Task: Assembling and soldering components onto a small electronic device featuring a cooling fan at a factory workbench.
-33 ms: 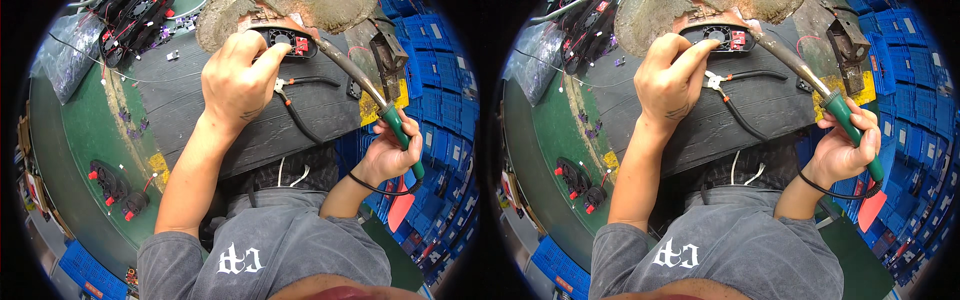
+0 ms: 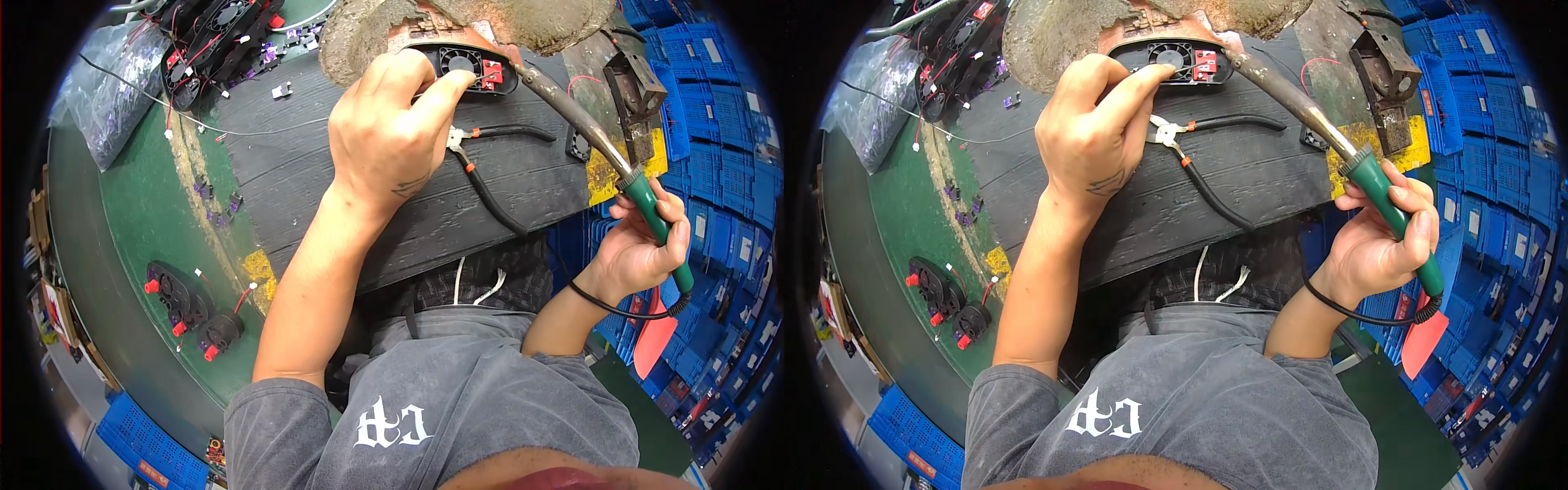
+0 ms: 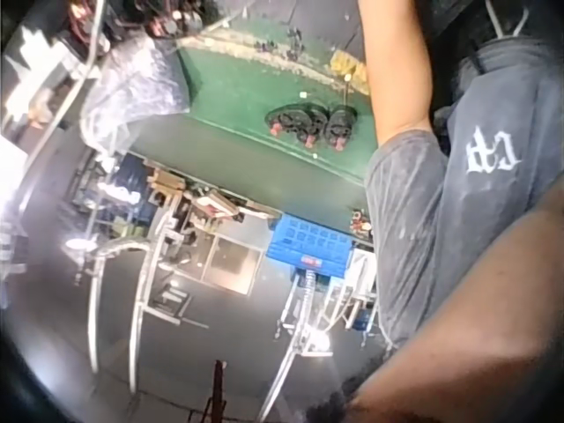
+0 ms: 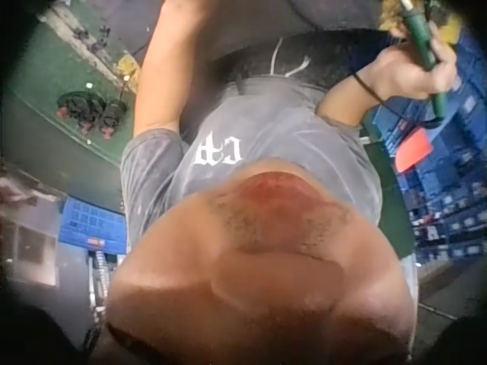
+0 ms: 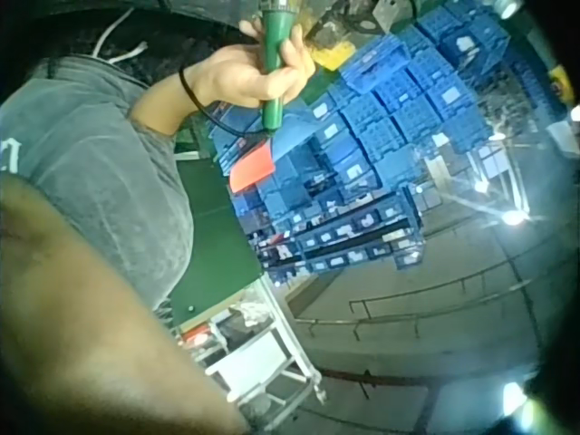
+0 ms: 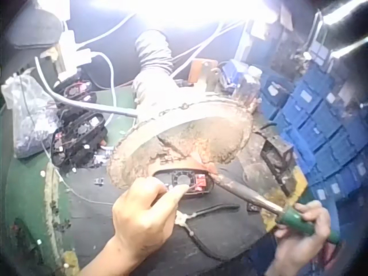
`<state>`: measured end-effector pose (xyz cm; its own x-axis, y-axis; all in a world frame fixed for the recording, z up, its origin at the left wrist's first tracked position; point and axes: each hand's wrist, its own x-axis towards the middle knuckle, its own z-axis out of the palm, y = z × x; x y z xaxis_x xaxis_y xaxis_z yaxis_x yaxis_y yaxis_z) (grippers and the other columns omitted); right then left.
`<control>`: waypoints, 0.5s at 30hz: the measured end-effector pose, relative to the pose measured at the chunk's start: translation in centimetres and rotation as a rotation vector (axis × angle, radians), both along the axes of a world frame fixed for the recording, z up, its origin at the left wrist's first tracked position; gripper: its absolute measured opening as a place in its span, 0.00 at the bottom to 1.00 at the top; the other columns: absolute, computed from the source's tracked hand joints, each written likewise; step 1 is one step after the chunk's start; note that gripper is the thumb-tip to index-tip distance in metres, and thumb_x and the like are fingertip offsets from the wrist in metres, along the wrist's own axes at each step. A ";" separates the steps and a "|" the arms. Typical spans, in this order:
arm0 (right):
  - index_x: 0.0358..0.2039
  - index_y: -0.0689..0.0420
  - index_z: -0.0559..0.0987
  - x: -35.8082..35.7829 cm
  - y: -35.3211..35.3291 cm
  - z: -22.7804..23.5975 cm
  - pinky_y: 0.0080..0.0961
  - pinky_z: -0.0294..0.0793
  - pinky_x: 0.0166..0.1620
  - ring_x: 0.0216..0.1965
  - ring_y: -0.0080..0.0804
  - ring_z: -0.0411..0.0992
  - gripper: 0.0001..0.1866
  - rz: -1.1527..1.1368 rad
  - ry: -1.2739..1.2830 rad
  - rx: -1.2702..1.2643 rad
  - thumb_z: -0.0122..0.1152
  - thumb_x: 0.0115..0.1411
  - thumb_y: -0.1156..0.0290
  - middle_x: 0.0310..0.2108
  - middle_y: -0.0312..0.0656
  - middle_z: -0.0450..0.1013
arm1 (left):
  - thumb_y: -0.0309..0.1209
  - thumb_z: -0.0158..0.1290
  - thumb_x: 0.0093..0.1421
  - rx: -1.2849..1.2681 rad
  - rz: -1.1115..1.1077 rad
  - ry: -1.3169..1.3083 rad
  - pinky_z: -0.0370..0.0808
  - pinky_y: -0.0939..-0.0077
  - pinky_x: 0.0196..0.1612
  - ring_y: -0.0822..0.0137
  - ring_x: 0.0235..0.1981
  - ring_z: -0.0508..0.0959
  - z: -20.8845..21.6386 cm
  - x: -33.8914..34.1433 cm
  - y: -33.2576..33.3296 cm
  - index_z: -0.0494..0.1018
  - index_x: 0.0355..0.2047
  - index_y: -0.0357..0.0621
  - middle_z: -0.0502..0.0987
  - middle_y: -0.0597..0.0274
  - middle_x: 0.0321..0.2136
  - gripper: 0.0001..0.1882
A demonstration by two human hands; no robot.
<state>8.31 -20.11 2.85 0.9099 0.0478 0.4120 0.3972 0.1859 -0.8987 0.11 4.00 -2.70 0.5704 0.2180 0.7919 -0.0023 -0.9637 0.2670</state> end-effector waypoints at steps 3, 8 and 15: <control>0.26 0.62 0.73 0.0 0.0 0.1 0.24 0.74 0.18 0.23 0.41 0.74 0.19 -0.029 0.018 -0.012 0.42 0.59 0.58 0.34 0.51 0.73 | 0.27 0.57 0.43 -0.006 -0.005 0.018 0.71 0.77 0.25 0.70 0.26 0.71 0.0 -0.1 -0.1 0.79 0.29 0.53 0.66 0.70 0.22 0.11; 0.27 0.66 0.73 -0.2 0.1 0.1 0.29 0.75 0.18 0.20 0.43 0.73 0.19 0.035 -0.001 0.020 0.42 0.58 0.61 0.32 0.53 0.71 | 0.27 0.57 0.43 -0.015 -0.012 0.045 0.71 0.78 0.25 0.71 0.26 0.71 0.0 -0.1 -0.1 0.79 0.29 0.53 0.66 0.70 0.22 0.11; 0.25 0.61 0.73 -0.3 0.2 0.1 0.25 0.74 0.18 0.21 0.41 0.73 0.19 0.031 0.019 -0.022 0.42 0.59 0.58 0.33 0.49 0.72 | 0.27 0.56 0.43 -0.012 -0.013 0.039 0.71 0.78 0.25 0.71 0.26 0.71 0.0 -0.1 0.0 0.79 0.30 0.54 0.66 0.70 0.22 0.11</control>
